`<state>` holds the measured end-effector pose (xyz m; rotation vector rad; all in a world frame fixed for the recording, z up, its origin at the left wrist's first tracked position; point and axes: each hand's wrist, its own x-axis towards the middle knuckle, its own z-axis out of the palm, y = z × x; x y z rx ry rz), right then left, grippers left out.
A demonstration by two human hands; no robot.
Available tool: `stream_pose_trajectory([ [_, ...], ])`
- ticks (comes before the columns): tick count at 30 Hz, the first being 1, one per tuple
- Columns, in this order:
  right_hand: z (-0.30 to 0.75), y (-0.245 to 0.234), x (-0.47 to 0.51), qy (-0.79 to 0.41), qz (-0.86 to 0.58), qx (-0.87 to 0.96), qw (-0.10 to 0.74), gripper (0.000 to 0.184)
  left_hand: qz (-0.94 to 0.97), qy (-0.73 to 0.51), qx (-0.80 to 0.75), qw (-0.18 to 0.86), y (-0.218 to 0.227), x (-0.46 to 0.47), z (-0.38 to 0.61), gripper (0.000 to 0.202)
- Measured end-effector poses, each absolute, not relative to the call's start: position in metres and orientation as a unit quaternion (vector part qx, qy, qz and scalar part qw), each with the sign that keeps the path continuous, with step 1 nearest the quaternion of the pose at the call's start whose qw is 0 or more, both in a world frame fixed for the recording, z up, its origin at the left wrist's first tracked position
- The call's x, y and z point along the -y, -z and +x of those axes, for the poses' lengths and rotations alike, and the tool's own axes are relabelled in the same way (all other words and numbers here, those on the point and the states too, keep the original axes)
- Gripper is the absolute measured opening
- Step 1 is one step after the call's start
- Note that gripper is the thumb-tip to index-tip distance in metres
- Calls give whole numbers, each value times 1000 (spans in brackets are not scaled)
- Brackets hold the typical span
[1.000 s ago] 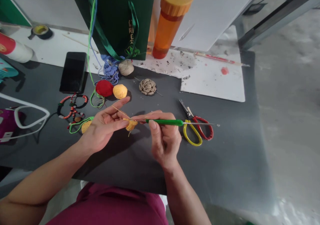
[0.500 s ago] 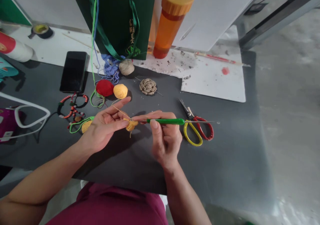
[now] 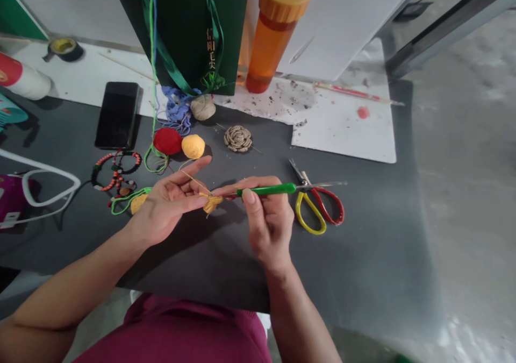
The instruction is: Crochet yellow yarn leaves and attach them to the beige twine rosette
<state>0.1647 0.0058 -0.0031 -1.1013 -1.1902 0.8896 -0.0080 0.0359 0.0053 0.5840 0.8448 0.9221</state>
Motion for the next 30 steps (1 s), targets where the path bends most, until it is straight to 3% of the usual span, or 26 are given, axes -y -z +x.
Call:
stream_pose_trajectory([
  [3,167,10,-6,-440,-474,485,588,12,270,-418,-381,779,-6,-35,-7,63],
  [14,168,8,-7,-468,-483,455,583,18,264,-418,-362,790,-5,-35,-7,62],
  [22,168,1,-5,-387,-473,516,600,9,297,-432,-390,757,-5,-35,-7,61],
  [30,164,-2,-5,-242,-436,627,599,15,312,-454,-391,737,-5,-36,-6,58],
])
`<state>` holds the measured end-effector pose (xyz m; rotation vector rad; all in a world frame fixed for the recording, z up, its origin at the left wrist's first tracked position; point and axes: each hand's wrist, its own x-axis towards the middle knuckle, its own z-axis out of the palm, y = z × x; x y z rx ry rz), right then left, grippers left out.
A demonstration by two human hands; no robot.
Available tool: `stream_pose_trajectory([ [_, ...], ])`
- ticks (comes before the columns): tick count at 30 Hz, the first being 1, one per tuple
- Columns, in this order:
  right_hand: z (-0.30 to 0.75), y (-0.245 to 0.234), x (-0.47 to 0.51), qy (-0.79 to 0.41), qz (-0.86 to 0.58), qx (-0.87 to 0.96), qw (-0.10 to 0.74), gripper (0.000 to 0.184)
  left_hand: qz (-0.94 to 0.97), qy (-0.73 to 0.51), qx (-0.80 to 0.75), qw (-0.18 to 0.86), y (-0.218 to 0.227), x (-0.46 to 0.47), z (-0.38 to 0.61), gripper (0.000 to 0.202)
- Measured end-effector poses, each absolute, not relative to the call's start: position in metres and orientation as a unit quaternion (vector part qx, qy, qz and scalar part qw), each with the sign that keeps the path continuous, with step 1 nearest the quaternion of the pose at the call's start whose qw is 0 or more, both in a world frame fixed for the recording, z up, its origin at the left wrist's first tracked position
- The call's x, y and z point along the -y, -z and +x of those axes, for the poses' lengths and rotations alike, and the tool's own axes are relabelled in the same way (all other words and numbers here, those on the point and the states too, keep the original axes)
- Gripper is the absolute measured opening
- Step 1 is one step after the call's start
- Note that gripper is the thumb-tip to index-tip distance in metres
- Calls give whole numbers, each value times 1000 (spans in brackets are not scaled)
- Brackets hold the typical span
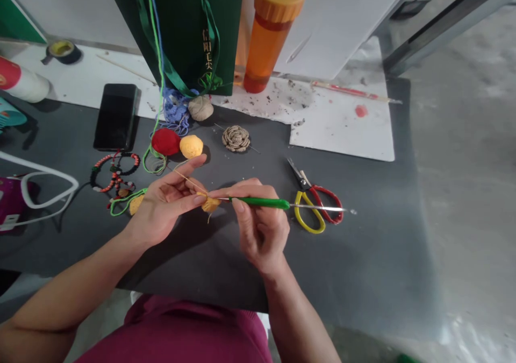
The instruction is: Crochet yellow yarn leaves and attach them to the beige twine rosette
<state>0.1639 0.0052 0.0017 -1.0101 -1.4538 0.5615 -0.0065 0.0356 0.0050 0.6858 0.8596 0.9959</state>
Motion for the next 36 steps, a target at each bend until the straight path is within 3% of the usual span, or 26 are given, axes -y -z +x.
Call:
stream_pose_trajectory([
  [7,158,8,0,-114,-404,704,573,28,330,-490,-428,684,0,-33,-5,58],
  [15,157,7,4,-83,-416,731,534,29,433,-536,-477,546,-7,-21,-2,47],
  [24,153,4,2,-52,-410,731,543,34,173,-431,-325,824,-7,-26,-1,74],
  [30,152,10,4,-125,-392,691,595,40,92,-386,-296,869,-6,-24,1,90],
  [36,145,11,3,-164,-425,602,656,29,70,-364,-287,883,-3,-26,-1,77],
])
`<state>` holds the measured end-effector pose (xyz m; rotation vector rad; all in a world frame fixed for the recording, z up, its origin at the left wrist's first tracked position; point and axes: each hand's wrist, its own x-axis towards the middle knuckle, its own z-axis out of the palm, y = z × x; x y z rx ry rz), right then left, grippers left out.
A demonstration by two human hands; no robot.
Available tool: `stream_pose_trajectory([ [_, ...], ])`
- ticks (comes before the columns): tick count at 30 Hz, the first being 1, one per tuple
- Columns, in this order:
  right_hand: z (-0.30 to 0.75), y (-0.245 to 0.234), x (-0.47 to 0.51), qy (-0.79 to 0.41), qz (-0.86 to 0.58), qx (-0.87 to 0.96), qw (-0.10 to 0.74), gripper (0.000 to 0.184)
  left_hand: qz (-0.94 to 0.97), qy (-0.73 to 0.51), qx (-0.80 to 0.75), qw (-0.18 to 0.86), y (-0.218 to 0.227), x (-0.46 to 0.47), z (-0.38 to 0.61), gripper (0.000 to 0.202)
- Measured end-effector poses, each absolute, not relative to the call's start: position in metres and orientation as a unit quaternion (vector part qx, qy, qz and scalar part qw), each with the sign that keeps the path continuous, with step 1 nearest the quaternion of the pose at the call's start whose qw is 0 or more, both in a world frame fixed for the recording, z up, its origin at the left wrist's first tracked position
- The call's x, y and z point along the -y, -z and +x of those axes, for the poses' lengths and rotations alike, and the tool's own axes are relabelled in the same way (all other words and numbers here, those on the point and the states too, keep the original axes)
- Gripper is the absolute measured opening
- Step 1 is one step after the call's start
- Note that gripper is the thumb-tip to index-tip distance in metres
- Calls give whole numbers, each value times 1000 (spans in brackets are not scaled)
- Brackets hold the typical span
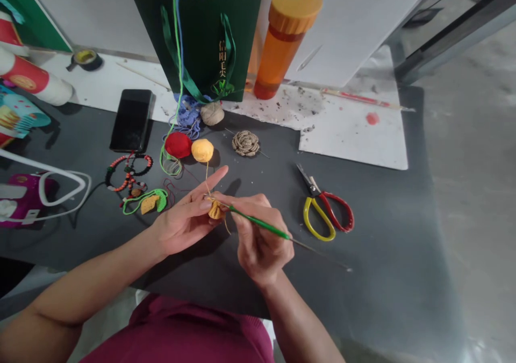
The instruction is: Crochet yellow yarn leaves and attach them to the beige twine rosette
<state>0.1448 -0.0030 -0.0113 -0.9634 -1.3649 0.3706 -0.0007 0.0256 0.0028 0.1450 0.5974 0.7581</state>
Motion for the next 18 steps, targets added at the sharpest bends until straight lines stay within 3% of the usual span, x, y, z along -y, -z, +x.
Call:
stream_pose_trajectory([
  [6,151,14,8,-88,-535,560,626,11,79,-364,-318,872,-4,-27,-1,87],
  [12,151,17,4,-297,-524,465,649,11,112,-370,-313,868,-1,-28,-1,81],
  [18,143,19,-2,-408,-459,443,654,12,163,-406,-291,851,-3,-27,2,63],
])
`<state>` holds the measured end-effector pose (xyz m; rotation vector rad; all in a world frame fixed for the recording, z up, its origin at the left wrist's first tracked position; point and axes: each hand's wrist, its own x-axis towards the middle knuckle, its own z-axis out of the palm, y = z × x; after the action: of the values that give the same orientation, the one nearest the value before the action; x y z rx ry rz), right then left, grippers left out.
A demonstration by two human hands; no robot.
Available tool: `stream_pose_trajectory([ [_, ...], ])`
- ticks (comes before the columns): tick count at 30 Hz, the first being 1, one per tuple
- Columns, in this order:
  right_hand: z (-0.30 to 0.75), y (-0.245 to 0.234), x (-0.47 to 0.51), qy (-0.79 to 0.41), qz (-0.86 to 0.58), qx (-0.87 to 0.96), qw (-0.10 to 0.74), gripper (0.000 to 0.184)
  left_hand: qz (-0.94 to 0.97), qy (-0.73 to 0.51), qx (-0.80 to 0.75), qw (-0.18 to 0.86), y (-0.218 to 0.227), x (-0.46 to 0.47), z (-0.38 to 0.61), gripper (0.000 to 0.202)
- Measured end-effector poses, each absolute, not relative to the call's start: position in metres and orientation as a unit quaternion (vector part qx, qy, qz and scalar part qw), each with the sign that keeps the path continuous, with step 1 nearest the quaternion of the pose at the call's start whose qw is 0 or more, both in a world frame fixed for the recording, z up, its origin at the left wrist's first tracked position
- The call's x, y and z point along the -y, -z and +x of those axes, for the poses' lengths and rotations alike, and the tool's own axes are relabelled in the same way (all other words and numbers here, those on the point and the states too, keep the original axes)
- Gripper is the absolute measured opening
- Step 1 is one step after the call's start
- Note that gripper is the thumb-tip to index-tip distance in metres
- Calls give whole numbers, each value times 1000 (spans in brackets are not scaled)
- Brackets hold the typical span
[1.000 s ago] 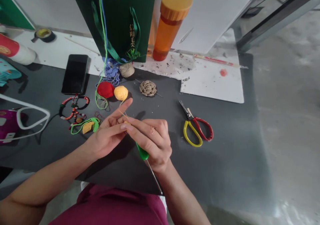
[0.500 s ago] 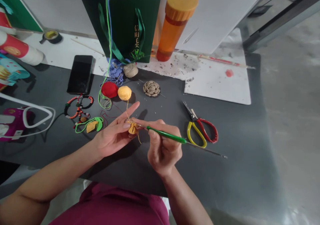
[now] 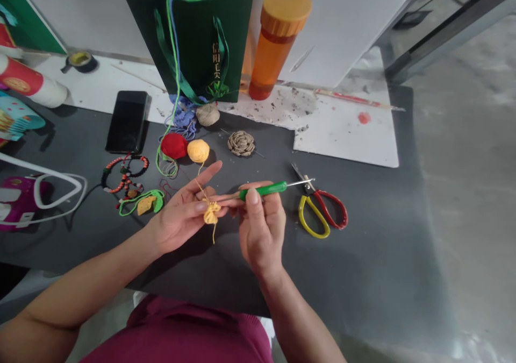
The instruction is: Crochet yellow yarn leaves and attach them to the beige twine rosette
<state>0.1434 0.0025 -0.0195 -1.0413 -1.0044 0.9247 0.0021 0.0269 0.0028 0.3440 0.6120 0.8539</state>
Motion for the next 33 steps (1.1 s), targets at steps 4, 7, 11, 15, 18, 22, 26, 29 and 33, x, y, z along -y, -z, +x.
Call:
stream_pose_trajectory([
  [4,140,20,1,-426,-432,437,664,6,219,-450,-316,806,-4,-25,3,60],
  [7,141,17,3,-422,-444,451,649,7,241,-455,-330,791,-3,-25,2,59],
  [11,145,11,3,-365,-451,511,634,10,249,-458,-351,778,-2,-26,1,56],
  [15,149,9,2,-184,-422,654,599,26,237,-470,-370,766,-5,-25,1,68],
  [18,148,10,3,-115,-430,680,583,33,205,-458,-367,783,-6,-25,1,71],
  [22,141,13,4,-233,-452,576,640,20,153,-427,-345,822,-4,-26,0,68],
  [26,138,16,7,-295,-497,493,650,6,131,-407,-337,839,-1,-26,-1,75],
  [29,142,17,10,-262,-540,481,639,7,131,-420,-341,831,-1,-26,0,76],
  [33,147,17,10,-253,-553,470,640,8,136,-434,-331,827,-3,-27,0,67],
])
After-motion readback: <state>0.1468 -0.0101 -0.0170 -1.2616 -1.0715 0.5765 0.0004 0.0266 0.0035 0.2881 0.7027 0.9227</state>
